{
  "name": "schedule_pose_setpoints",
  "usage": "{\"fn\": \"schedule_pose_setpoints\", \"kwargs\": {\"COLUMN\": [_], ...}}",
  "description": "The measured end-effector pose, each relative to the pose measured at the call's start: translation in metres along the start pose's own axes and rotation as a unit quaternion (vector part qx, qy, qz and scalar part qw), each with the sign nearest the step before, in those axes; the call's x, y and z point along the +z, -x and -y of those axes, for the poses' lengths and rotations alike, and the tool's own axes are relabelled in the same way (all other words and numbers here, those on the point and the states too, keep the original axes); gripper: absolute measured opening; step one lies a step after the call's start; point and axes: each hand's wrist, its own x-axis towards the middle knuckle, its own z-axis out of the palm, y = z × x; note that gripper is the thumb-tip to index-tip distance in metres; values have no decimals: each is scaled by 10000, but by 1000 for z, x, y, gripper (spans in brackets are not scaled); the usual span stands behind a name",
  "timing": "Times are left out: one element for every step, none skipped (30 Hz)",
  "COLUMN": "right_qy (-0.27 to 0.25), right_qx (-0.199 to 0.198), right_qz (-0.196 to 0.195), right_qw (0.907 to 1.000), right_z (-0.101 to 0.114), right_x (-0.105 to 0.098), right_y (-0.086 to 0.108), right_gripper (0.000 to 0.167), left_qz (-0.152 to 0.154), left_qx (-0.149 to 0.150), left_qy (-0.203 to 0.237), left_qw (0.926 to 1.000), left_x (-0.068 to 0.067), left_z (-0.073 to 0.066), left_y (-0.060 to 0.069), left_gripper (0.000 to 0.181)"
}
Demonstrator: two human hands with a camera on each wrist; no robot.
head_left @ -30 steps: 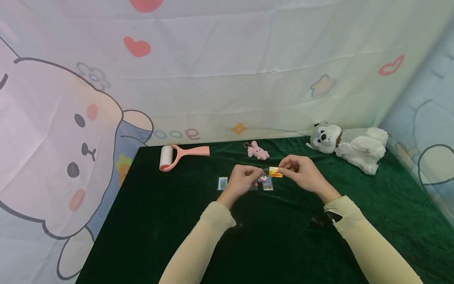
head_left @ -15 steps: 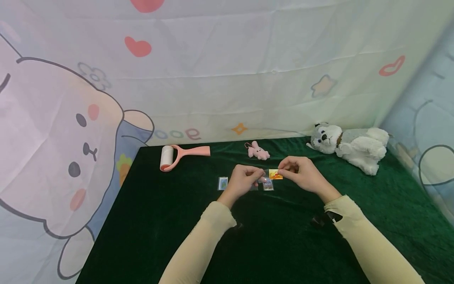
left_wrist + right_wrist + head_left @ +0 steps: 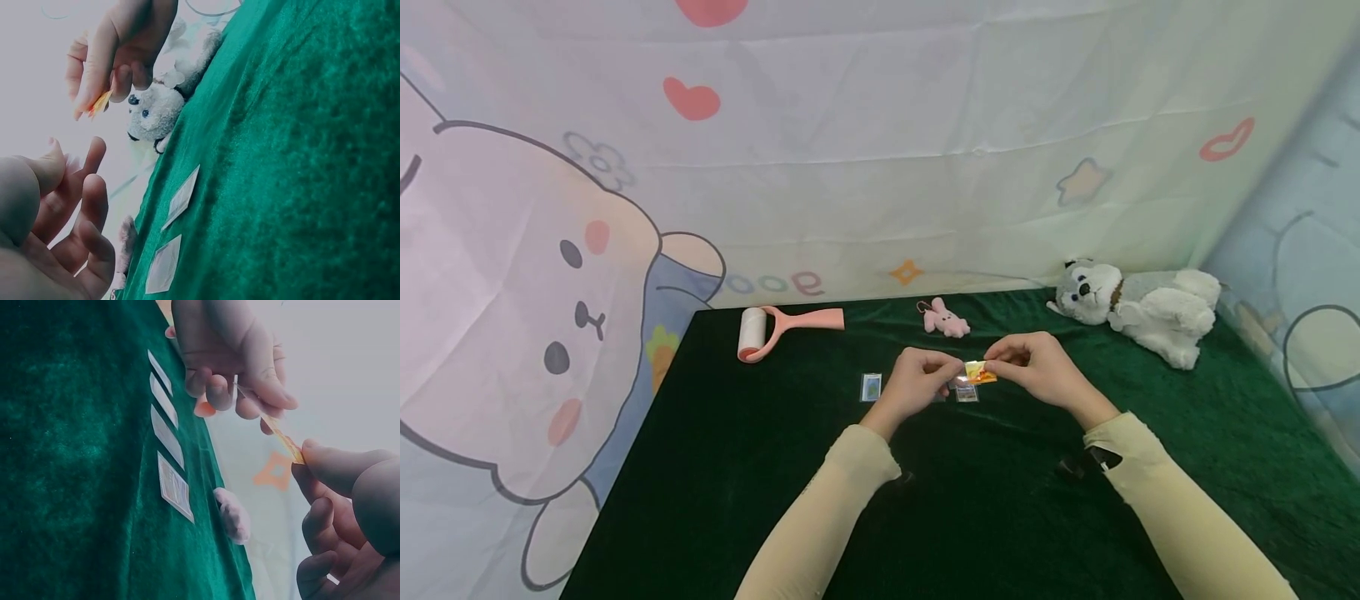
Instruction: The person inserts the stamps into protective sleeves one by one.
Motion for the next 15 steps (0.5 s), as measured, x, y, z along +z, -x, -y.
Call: {"fn": "schedule_pose_setpoints", "kwargs": {"right_qy": [-12,-27,-40,-50,-62,-85,-97,-91,-78,-64,-54,-40,-22,-10,-5], "right_qx": [-19,-41,-62,-76,-82,-81,-75,-70,-59,-47,-38,-32,-19,-3,18], "right_qz": [-3,-9,-15,-26,-37,-45,-54,-62,-64,-62,-58,-57,-60,-61,-67], "right_qw": [10000,10000,10000,10000,9999,9999,9999,9999,9999,9999,10000,10000,10000,10000,10000], "right_z": [0,-1,-1,-2,-2,-2,-3,-3,-3,-3,-3,-3,-2,-2,-2], "right_x": [0,0,1,1,1,2,2,2,2,2,2,2,2,2,3], "right_y": [0,0,-1,-1,0,0,0,0,1,1,1,1,1,1,1], "right_gripper": [7,8,8,7,7,7,7,6,5,5,4,4,4,4,5], "left_qz": [18,38,67,96,139,193,245,297,351,396,443,481,517,554,590], "left_qx": [6,18,32,36,46,56,66,82,86,109,138,160,189,220,253], "left_qy": [11,0,-8,-3,-21,-38,-73,-110,-133,-180,-236,-274,-338,-382,-448], "left_qw": [10000,10000,10000,9999,9999,9998,9997,9995,9993,9990,9986,9983,9979,9975,9969], "left_x": [0,1,1,1,1,2,2,2,2,3,3,3,3,3,3], "left_z": [0,-1,-1,-1,-2,-2,-2,-3,-3,-3,-3,-3,-3,-4,-4], "left_y": [0,-1,-1,-1,-2,-1,-1,-1,0,0,1,1,1,1,1], "left_gripper": [22,22,22,22,23,24,24,24,24,24,25,26,28,33,37]}}
